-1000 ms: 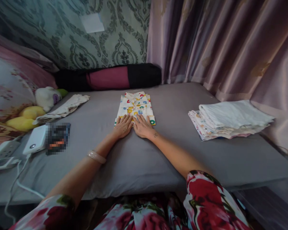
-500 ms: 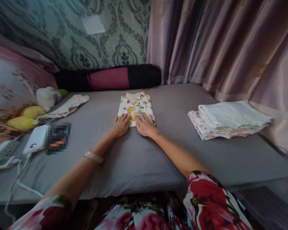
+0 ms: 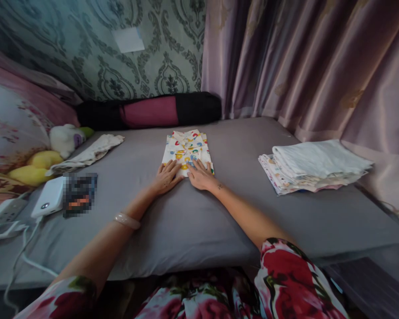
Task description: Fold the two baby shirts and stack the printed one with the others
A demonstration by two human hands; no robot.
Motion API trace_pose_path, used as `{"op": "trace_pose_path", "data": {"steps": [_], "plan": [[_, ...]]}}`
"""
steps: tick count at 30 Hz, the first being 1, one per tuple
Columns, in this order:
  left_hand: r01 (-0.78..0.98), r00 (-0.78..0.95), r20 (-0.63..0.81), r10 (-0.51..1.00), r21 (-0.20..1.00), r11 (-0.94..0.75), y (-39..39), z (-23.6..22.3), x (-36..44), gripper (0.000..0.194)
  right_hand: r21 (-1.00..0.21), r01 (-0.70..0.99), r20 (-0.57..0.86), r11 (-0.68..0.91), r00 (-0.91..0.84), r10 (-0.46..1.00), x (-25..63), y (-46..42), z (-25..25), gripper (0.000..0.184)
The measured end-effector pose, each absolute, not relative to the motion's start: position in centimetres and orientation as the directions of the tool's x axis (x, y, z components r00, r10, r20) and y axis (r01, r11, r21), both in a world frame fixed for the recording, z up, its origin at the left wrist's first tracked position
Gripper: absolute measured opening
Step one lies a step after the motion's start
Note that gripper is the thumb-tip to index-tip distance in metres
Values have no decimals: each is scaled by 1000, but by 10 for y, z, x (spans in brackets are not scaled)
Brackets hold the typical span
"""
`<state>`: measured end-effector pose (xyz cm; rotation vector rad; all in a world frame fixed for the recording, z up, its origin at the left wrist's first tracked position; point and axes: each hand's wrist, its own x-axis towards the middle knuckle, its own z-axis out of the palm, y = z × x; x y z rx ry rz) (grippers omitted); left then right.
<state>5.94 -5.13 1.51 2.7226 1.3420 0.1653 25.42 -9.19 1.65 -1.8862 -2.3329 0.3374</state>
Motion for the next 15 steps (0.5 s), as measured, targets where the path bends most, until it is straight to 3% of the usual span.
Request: {"op": "trace_pose_path", "data": {"steps": [3,7,15], "plan": [[662,718,150,680,155,-733,-51,19,56,56,-270,934,-51,232,-255,966,257,-92,17,58],[562,800,161,578,139,-816,-49,27,58,38,-272,924,-36,268,-288,957,261,-92,18,60],[560,821,132,556,10,-829,-49,38,69,34,-223,916,55,334,-331,942,266,-91,20,57]]}}
